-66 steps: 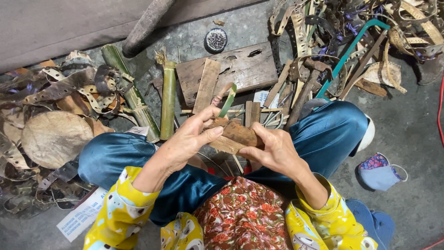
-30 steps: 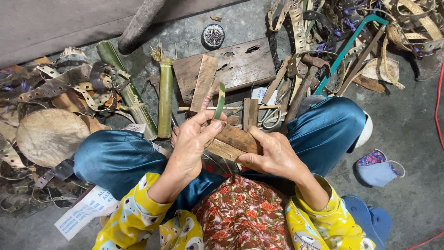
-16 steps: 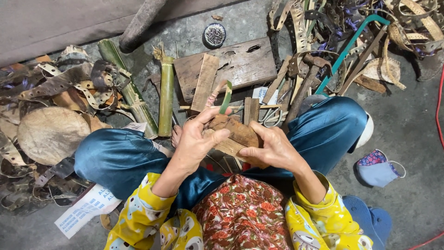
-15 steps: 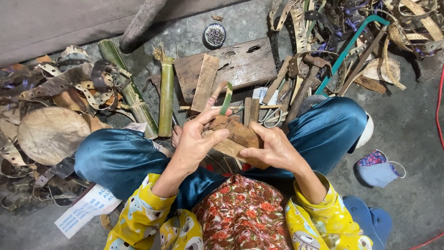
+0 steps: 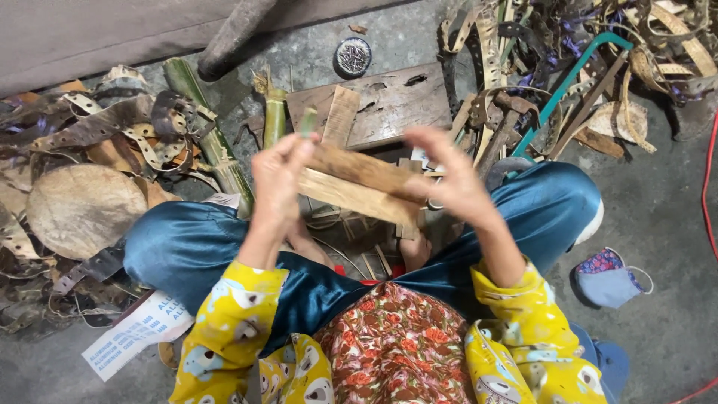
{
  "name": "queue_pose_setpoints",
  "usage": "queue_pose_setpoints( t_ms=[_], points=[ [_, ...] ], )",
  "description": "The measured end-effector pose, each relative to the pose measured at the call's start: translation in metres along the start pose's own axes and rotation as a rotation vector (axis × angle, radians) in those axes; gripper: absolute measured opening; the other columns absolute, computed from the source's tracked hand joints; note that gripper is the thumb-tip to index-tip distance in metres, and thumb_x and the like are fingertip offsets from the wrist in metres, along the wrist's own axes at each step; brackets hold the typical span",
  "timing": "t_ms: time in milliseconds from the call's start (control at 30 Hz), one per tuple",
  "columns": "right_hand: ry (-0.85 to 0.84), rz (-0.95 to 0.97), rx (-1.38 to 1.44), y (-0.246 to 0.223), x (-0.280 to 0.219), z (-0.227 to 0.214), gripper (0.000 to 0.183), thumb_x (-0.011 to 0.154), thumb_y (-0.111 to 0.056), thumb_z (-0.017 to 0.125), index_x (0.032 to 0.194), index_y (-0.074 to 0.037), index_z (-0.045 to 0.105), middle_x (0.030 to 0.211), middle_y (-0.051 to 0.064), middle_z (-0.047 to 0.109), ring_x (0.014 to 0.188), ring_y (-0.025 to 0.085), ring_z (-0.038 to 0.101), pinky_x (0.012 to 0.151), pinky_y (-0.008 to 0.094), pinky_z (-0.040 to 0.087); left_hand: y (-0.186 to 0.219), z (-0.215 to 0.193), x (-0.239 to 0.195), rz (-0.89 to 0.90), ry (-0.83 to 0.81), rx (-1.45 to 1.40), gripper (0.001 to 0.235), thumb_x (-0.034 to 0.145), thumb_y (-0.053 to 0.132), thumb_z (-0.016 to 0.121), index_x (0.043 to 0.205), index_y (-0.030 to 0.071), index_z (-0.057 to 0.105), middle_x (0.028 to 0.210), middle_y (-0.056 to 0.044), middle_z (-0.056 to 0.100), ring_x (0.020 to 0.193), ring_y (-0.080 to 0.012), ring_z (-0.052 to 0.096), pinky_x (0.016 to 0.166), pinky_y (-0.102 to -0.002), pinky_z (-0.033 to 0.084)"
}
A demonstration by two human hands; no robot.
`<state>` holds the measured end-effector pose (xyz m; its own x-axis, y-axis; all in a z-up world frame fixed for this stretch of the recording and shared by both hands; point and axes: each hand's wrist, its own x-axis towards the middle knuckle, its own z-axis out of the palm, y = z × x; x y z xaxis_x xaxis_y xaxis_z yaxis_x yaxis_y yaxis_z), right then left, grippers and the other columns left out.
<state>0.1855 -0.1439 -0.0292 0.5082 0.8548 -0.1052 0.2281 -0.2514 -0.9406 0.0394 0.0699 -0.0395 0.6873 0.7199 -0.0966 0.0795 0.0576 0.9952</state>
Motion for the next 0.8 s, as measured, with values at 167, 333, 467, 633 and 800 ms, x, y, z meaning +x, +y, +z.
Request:
queue_pose_setpoints(
  t_ms=[167, 333, 467, 633, 800],
  points=[
    [0.715, 0.180, 0.492, 0.065, -0.005, -0.025, 0.035, 0.102, -0.026, 0.066, 0.131, -0.010, 0.055, 0.115, 0.005, 0.065, 0.097, 0.015, 0.069, 0.088, 0.028, 0.062, -0.029, -0.049, 0.047, -0.175, 0.208, -0.258, 0.018, 0.092, 0.006, 0.071, 0.108, 0.001, 0.077, 0.086, -0.006, 0.074, 0.073, -0.0106, 0.073, 0.069, -0.023, 0.062],
    [0.857, 0.483, 0.911, 0.179, -0.008, 0.005, 0.033, 0.097, -0.018, 0.063, 0.126, -0.017, 0.048, 0.105, -0.002, 0.062, 0.087, 0.014, 0.068, 0.075, 0.026, 0.065, -0.056, -0.057, 0.062, -0.248, 0.249, -0.379, 0.017, 0.089, 0.007, 0.074, 0.105, 0.002, 0.078, 0.085, -0.013, 0.076, 0.070, -0.0188, 0.076, 0.063, -0.031, 0.065],
    [1.098, 0.679, 0.717, 0.266, 0.005, 0.057, 0.030, 0.092, -0.008, 0.062, 0.120, -0.016, 0.056, 0.101, 0.005, 0.060, 0.067, 0.017, 0.070, 0.057, 0.031, 0.064, -0.071, -0.058, 0.065, -0.333, 0.280, -0.475, 0.020, 0.087, 0.008, 0.076, 0.104, -0.001, 0.077, 0.082, -0.019, 0.076, 0.068, -0.0268, 0.078, 0.059, -0.037, 0.065],
    [0.544, 0.819, -0.426, 0.321, -0.013, 0.124, 0.039, 0.093, -0.039, 0.070, 0.118, -0.011, 0.057, 0.115, 0.021, 0.067, 0.108, 0.044, 0.067, 0.090, 0.058, 0.055, -0.085, -0.076, 0.065, -0.312, 0.301, -0.475, 0.020, 0.088, 0.009, 0.076, 0.106, -0.001, 0.077, 0.085, -0.020, 0.076, 0.070, -0.0271, 0.078, 0.061, -0.039, 0.066],
    [0.268, 0.902, -0.635, 0.301, -0.016, 0.143, 0.058, 0.083, -0.032, 0.083, 0.119, -0.007, 0.045, 0.121, 0.022, 0.058, 0.109, 0.047, 0.066, 0.090, 0.061, 0.057, -0.064, -0.077, 0.056, -0.266, 0.293, -0.448, 0.021, 0.088, 0.008, 0.075, 0.107, 0.000, 0.077, 0.082, -0.015, 0.075, 0.068, -0.0210, 0.077, 0.062, -0.033, 0.065]
  ],
)
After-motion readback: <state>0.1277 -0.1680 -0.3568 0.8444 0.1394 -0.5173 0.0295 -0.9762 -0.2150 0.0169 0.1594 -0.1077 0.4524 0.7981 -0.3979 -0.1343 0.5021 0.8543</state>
